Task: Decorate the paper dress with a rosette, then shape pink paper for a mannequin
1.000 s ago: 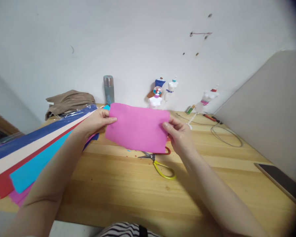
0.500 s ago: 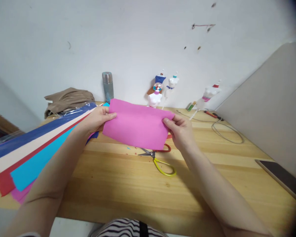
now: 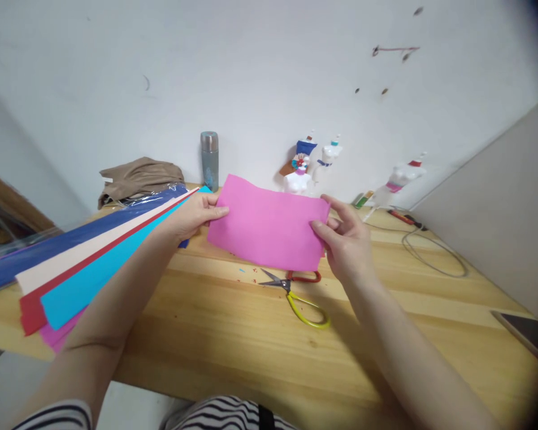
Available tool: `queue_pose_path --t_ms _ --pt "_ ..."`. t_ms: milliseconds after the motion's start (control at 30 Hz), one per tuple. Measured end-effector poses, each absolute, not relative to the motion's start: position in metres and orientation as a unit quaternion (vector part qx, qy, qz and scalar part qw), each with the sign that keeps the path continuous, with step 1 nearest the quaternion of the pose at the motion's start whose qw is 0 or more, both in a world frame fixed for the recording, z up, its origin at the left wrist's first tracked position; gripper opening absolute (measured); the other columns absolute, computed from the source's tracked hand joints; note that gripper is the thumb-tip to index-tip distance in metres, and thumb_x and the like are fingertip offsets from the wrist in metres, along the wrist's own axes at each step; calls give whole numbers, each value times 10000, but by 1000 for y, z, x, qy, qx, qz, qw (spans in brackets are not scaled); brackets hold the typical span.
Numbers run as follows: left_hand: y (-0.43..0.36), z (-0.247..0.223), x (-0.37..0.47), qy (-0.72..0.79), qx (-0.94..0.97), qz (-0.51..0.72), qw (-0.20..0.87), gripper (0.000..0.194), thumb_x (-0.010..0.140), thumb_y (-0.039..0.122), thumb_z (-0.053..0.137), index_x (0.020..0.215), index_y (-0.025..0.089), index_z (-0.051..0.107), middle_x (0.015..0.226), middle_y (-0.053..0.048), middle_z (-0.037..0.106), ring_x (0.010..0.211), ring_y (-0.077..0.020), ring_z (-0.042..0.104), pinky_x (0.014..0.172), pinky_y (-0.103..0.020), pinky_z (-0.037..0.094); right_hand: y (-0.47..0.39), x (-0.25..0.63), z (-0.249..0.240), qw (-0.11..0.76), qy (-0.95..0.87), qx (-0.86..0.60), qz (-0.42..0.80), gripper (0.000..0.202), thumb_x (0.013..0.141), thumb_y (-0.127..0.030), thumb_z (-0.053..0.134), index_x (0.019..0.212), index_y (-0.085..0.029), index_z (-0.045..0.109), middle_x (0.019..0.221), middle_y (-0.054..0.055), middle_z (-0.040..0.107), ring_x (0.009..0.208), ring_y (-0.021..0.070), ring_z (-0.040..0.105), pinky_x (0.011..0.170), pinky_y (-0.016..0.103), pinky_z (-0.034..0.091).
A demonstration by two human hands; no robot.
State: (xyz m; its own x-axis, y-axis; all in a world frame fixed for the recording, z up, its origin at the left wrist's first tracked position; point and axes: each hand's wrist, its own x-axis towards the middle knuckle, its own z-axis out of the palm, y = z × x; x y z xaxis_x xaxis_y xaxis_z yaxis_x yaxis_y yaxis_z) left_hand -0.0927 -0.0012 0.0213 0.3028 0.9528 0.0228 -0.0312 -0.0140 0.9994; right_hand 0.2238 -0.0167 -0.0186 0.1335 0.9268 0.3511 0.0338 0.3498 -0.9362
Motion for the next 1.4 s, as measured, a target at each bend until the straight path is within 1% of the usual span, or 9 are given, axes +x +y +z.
queue_pose_path --t_ms 200,333,467,633,933,1000,1133,1267,1400 --pt "-17 35 -79 429 701 355 445 241 765 380 795 676 186 682 588 11 565 559 -127 525 516 -234 409 -23 224 -19 568 -702 -404 147 579 882 -452 784 1420 -311 624 1425 148 678 1274 370 680 996 607 598" --pt "-32 43 -62 390 784 286 390 259 765 349 715 598 175 620 610 20 535 589 -104 472 520 -212 350 -39 210 -19 498 -779 -350 151 714 919 -477 753 1569 -344 490 1561 135 592 1427 362 582 1102 613 540" --pt "-38 48 -61 374 769 311 416 261 763 387 733 651 165 652 660 -1 587 623 -124 527 559 -230 412 -39 208 -20 434 -760 -373 307 686 834 -472 822 1471 -321 617 1132 83 785 1044 298 758 888 496 643" --pt "-31 49 -80 422 682 405 440 289 774 411 789 728 157 661 669 0 600 608 -118 554 563 -221 433 -32 215 -10 373 -654 -412 514 320 715 -521 893 803 -244 759 666 7 692 517 142 597 463 282 488" --pt "-9 32 -85 495 666 377 411 311 826 427 733 982 159 750 910 -86 772 812 -225 722 720 -313 590 -31 213 0 405 -576 -427 567 359 652 -474 950 730 -244 686 564 -11 629 434 117 514 384 255 363" --pt "-11 36 -83 512 711 356 326 473 807 421 746 1206 167 737 1207 -137 772 1091 -313 729 942 -423 601 -32 212 -1 409 -578 -430 560 352 641 -462 950 740 -236 699 566 -16 643 442 114 528 405 254 387" --pt "-29 42 -70 411 835 314 187 944 745 449 844 1591 216 495 1659 -151 487 1540 -383 428 1276 -507 348 -46 202 1 386 -591 -407 579 343 649 -460 949 754 -225 723 616 -13 677 496 107 564 472 251 440" --pt "-43 31 -49 294 872 274 280 719 792 449 825 1448 218 643 1237 -111 756 1196 -290 685 1063 -397 525 -64 190 6 365 -609 -363 603 344 710 -502 925 805 -228 739 713 5 696 591 131 603 550 278 490" --pt "-41 24 -42 321 833 281 352 126 790 316 749 818 196 771 712 4 677 689 -138 604 676 -255 480 -66 193 6 388 -612 -355 590 474 741 -679 849 912 -246 759 744 19 683 640 161 621 587 303 513"
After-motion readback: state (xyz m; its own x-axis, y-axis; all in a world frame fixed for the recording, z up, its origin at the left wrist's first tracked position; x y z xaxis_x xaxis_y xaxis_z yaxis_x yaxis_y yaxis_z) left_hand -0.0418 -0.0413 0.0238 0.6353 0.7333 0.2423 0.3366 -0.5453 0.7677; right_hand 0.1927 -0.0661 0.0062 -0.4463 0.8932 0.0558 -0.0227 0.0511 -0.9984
